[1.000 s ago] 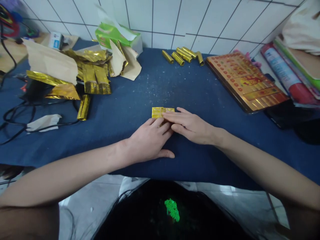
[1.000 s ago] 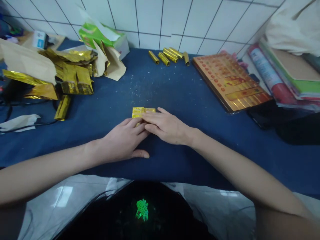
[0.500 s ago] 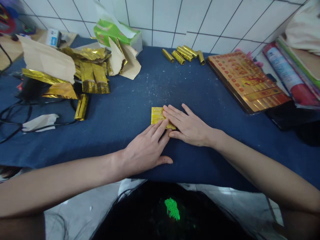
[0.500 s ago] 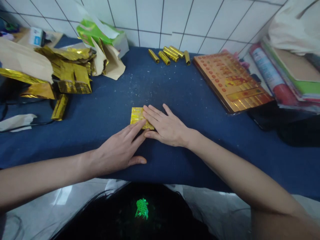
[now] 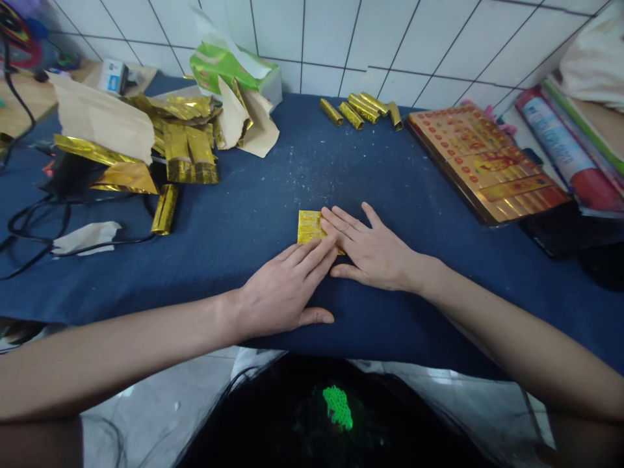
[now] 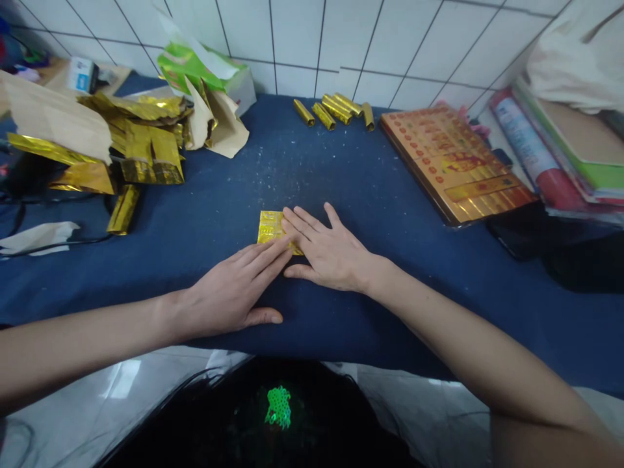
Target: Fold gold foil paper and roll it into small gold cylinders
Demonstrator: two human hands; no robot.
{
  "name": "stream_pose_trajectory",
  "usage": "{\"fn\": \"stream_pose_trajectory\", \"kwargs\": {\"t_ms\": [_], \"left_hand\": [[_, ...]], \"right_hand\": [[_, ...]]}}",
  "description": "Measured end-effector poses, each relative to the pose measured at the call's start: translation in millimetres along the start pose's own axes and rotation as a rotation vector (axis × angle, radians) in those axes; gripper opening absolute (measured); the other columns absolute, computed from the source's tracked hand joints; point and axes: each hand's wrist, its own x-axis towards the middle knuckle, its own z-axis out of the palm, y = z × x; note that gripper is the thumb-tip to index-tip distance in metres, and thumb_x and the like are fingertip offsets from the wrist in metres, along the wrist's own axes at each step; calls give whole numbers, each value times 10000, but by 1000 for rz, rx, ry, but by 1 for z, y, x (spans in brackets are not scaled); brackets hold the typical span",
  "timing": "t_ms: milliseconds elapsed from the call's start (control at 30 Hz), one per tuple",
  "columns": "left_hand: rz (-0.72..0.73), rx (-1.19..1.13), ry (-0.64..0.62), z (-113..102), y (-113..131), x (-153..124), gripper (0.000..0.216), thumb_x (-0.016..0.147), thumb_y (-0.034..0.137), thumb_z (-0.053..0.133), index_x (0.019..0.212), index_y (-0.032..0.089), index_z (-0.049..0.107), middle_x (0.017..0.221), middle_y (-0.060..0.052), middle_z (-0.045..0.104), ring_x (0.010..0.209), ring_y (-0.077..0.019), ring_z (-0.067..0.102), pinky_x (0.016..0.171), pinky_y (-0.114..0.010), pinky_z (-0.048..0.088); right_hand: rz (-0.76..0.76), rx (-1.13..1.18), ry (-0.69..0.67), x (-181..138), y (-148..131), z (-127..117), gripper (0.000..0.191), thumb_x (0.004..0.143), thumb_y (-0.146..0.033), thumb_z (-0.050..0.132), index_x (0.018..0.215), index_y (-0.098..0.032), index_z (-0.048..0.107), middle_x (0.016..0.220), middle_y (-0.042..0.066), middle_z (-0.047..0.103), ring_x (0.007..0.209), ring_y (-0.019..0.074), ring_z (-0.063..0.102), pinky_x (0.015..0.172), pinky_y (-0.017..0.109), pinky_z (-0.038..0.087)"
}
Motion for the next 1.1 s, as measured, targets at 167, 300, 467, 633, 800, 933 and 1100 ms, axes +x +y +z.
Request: {"fn": "stream_pose_trajectory", "kwargs": {"t_ms": [167,300,467,633,800,933,1100], "left_hand": [[3,-3,-24,-1,1,1,802,797,666,301,1326,66,348,1403,-161,333,1312,-294,256,1061,-404,240],[-11,-4,0,-1,2,0,793,796,657,326,1314,57,357,1429,-197,257,1331,-297,210,1065,-403,231],[-7,-7,-23,-1,2,-2,798,809,648,304,1340,53,321,1412,-184,305,1330,-292,217,1076,-414,208],[15,-14,-20,-1,0,-2,821,805,659,292,1342,38,313,1416,-192,289,1337,-283,197,1092,-416,169],[15,-29,-18,-1,-1,-2,856,788,679,292,1343,27,302,1416,-198,285,1336,-278,204,1087,-395,198],[23,-46,-21,-1,-2,-1,864,781,692,280,1348,39,292,1416,-195,289,1334,-277,210,1083,-388,202],[37,-83,12,-1,-4,2,856,767,684,346,1319,29,330,1374,-203,356,1322,-293,234,1074,-403,214]], "right_hand": [[7,-2,-5,-1,0,-3,738,850,-615,239,1399,-125,179,1451,163,225,1340,298,178,1010,625,112],[10,3,-2,-2,2,-2,749,848,-617,237,1402,-119,165,1450,167,225,1340,295,179,1011,620,117],[6,9,-2,-2,3,0,753,845,-625,232,1404,-126,162,1453,161,221,1341,293,177,1014,615,119],[1,13,-16,-2,4,0,771,838,-640,220,1403,-120,159,1462,157,186,1345,292,158,1010,617,128],[22,28,-28,-6,14,-1,774,829,-646,243,1411,-148,130,1464,144,186,1341,297,175,1011,615,132],[140,29,-33,-13,17,-11,770,833,-642,238,1410,-142,139,1453,159,210,1334,304,195,1005,621,133],[-39,162,-59,-4,-8,-19,821,817,-661,252,1417,-122,99,1463,147,186,1351,274,145,1049,553,116]]}}
